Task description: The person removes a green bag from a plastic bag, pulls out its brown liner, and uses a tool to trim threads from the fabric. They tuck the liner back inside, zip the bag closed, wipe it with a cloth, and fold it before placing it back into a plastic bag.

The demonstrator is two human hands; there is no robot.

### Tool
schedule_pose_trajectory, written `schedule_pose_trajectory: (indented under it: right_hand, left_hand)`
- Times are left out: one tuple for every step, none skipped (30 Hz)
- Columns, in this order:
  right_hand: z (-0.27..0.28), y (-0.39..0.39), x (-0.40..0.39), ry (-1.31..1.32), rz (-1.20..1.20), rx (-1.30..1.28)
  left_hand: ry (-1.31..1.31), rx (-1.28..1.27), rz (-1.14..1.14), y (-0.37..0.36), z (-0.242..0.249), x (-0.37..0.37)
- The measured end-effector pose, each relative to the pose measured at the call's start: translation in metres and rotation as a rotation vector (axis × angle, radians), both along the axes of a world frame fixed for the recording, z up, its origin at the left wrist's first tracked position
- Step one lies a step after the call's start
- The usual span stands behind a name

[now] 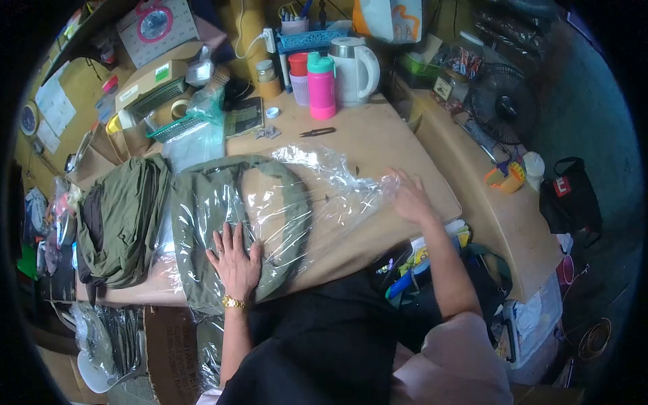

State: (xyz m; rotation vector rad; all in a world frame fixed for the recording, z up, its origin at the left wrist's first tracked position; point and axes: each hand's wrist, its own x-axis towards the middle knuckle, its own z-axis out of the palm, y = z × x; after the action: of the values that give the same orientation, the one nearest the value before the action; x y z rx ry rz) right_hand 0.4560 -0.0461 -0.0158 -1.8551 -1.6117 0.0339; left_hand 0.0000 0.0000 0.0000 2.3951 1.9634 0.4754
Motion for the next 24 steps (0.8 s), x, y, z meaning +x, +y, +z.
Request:
schedule_pose_trajectory:
  right_hand:
    - [-0.015, 0.003, 0.015, -0.111, -0.053, -0.040]
    - [-0.020, 0.013, 0.019, -0.226, -0.100, -0.075]
    - [0.024, 0.022, 0.044, -0.303, -0.088, -0.067]
    - [0.057, 0.029, 0.021, 0.015, -0.255, -0.197]
    - [0.076, 0.040, -0.002, 0.328, -0.416, -0.330]
    - [0.072, 0.054, -0.035, 0.393, -0.324, -0.285]
    - [0.070, 0.067, -0.068, 0.447, -0.234, -0.243]
    - [0.059, 0.083, -0.095, 0.229, -0.110, -0.288]
    - [0.050, 0.097, -0.113, 0.008, 0.023, -0.320]
    - [0.060, 0.106, -0.120, 0.004, 0.048, -0.320]
    - [0.077, 0.117, -0.122, 0.200, 0.192, -0.389]
    - [0.099, 0.126, -0.126, 0.393, 0.338, -0.456]
    - [0.129, 0.123, -0.124, 0.792, 0.551, -0.262]
    - [0.151, 0.118, -0.116, 1.198, 0.744, -0.063]
    - [0.158, 0.131, -0.100, 1.158, 0.753, -0.120]
    - [0.158, 0.148, -0.092, 0.948, 0.427, -0.089]
    - [0.134, 0.181, -0.045, 0.974, 0.309, -0.062]
    - [0.181, 0.142, -0.090, 1.422, 0.380, 0.024]
    - [0.208, 0.134, -0.081, 1.095, 0.178, 0.186]
    - [0.232, 0.135, -0.065, 1.213, 0.528, 0.277]
    - [0.263, 0.137, -0.038, 1.257, 0.634, 0.328]
    - [0.308, 0.111, -0.070, 1.452, 0.988, 0.029]
    - [0.340, 0.102, -0.084, 1.332, 1.016, 0.079]
    - [0.356, 0.097, -0.109, 1.212, 0.942, 0.136]
  left_hand:
    - [0.000, 0.002, -0.006, -0.001, 0.003, -0.005]
    - [-0.004, 0.009, -0.005, -0.002, 0.006, -0.010]
    - [-0.080, 0.012, 0.010, -0.006, -0.008, 0.018]
    - [-0.061, 0.012, 0.006, -0.006, -0.005, 0.012]
    - [-0.049, 0.011, 0.001, -0.006, -0.002, 0.009]
    - [-0.040, 0.017, 0.004, -0.005, 0.001, 0.005]
    - [-0.037, 0.012, 0.013, -0.005, 0.001, 0.006]
    - [-0.046, 0.019, 0.001, -0.006, 0.001, 0.007]
    - [-0.058, 0.031, -0.003, -0.006, 0.001, 0.005]
    - [-0.049, 0.024, -0.015, -0.004, -0.001, 0.001]
    - [-0.095, 0.033, -0.014, -0.003, -0.003, -0.002]
    - [-0.199, 0.024, -0.028, 0.000, -0.004, -0.008]
    - [-0.311, 0.016, -0.042, 0.002, -0.004, -0.012]
    - [-0.619, 0.015, -0.130, 0.008, 0.001, -0.014]
    - [-0.920, 0.012, -0.221, 0.011, 0.004, -0.021]
    - [-0.913, 0.003, -0.200, 0.005, 0.001, -0.032]
    - [-1.152, -0.091, -0.198, 0.004, -0.001, -0.043]
    - [-1.397, -0.175, -0.203, 0.008, -0.001, -0.052]
    - [-1.643, -0.250, -0.218, 0.018, 0.003, -0.060]
    - [-1.564, -0.244, -0.234, 0.012, 0.013, -0.071]
    - [-1.488, -0.231, -0.248, 0.012, 0.012, -0.080]
    - [-1.537, -0.262, -0.230, 0.010, 0.014, -0.082]
    - [-1.584, -0.290, -0.217, 0.009, 0.020, -0.083]
    - [-1.582, -0.293, -0.221, 0.008, 0.026, -0.081]
